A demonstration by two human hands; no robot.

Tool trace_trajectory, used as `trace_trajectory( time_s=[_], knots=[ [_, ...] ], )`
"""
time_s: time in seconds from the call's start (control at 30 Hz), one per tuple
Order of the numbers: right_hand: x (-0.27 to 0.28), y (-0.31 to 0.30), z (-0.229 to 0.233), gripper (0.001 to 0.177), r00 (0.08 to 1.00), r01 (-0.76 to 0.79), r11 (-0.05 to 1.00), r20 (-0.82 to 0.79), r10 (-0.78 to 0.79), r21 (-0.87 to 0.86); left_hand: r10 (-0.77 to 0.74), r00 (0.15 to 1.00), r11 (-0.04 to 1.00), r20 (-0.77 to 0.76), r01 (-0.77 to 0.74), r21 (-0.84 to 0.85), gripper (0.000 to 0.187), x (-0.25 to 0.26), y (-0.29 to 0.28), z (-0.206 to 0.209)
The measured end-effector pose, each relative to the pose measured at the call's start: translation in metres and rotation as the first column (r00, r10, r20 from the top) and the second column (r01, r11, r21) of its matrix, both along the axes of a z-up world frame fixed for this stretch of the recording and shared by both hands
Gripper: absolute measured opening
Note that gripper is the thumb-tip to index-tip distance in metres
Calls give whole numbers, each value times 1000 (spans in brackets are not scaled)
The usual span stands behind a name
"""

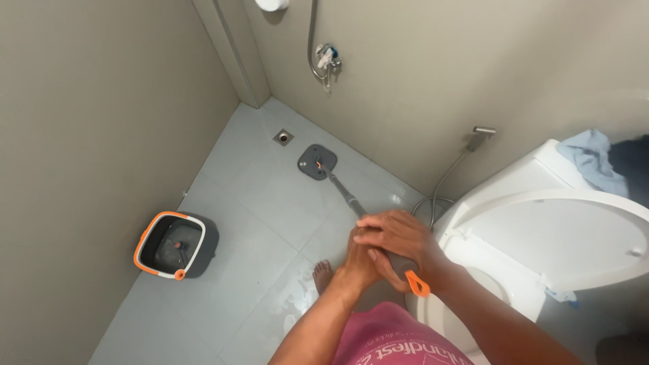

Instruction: The person cleans the bathroom floor by moving a mop across the tiles and then wringing the mop head into a bucket.

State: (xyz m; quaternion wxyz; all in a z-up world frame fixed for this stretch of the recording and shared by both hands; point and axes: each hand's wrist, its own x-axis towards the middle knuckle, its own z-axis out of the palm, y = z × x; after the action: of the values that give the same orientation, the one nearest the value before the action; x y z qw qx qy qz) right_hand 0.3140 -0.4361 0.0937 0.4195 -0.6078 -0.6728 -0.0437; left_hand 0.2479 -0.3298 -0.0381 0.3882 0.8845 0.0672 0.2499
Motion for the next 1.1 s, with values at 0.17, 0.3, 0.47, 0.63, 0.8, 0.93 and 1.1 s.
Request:
trace_trajectory(
  time_s=[0.17,0.3,0.47,0.63,0.8,0.93,1.1],
  knots=[
    [23,33,-51,29,996,-71,995,-46,74,70,44,999,999,15,-44,18,40,22,28,-44],
    [37,61,-85,28,999,-20,1000,-28,20,-12,28,998,974,-56,-15,227,44,42,68,-70],
    [32,66,-86,28,998,1,997,-56,-5,-74,7,937,982,-349,59,178,31,37,76,-44],
    [9,25,-42,28,999,1,996,-48,-6,-91,13,985,987,-173,15,160,41,10,36,-16],
    [-3,-10,-13,27,998,21,999,-57,-23,-39,12,1000,998,14,-12,54,45,3,-4,-30],
    [-5,1,-32,29,998,23,1000,-59,-22,14,43,997,998,62,-45,42,48,11,3,-57],
    [17,43,-55,31,996,-12,999,-88,9,-29,60,998,995,4,-60,74,53,31,50,-82]
  ],
)
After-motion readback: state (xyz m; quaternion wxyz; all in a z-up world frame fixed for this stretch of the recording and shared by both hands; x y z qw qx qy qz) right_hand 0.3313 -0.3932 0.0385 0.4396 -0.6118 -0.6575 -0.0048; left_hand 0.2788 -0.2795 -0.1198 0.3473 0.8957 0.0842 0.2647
